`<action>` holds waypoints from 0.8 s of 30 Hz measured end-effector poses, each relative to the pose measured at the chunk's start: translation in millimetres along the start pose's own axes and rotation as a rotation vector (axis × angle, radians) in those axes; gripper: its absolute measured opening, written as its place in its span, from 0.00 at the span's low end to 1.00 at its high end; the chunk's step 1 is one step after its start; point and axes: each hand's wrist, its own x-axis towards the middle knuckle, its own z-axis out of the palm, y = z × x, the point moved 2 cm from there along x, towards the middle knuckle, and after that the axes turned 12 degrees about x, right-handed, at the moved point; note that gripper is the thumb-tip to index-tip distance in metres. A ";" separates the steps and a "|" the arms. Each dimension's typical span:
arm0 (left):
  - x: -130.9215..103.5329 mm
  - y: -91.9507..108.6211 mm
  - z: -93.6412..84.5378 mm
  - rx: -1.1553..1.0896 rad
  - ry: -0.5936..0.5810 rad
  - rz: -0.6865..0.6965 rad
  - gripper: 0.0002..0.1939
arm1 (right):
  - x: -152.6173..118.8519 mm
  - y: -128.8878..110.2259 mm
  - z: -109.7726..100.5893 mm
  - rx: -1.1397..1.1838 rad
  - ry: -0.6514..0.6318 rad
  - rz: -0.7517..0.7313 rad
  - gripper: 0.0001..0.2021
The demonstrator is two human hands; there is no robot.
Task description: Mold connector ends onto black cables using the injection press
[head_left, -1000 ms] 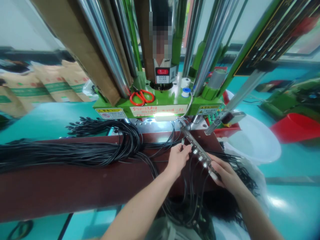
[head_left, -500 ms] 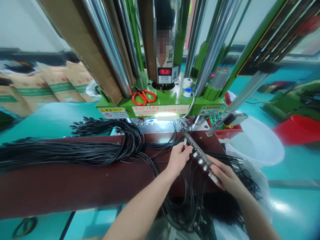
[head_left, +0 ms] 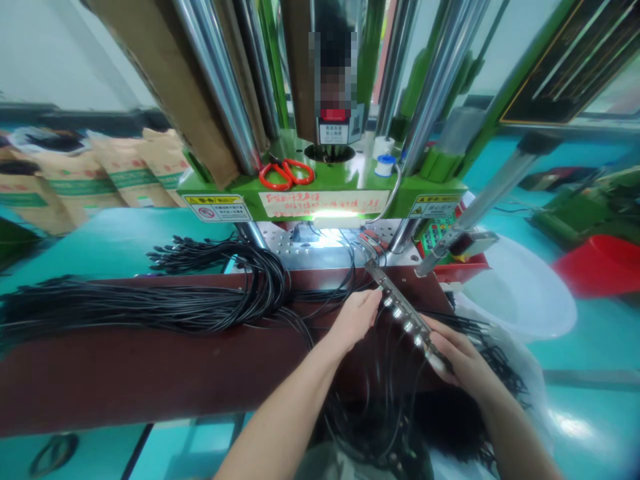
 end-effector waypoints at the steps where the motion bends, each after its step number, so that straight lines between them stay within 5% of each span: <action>1: -0.1 0.7 -1.0 -0.010 -0.008 -0.006 0.23 | 0.4 0.8 -0.7 -0.002 -0.003 0.000 0.28; 12: -0.4 2.5 -4.8 0.016 -0.079 0.014 0.24 | -0.5 -0.5 0.7 -0.091 -0.056 -0.015 0.28; 24: 7.1 -0.9 3.8 -0.099 -0.084 -0.007 0.23 | -15.4 -7.8 16.9 -0.190 0.074 -0.053 0.29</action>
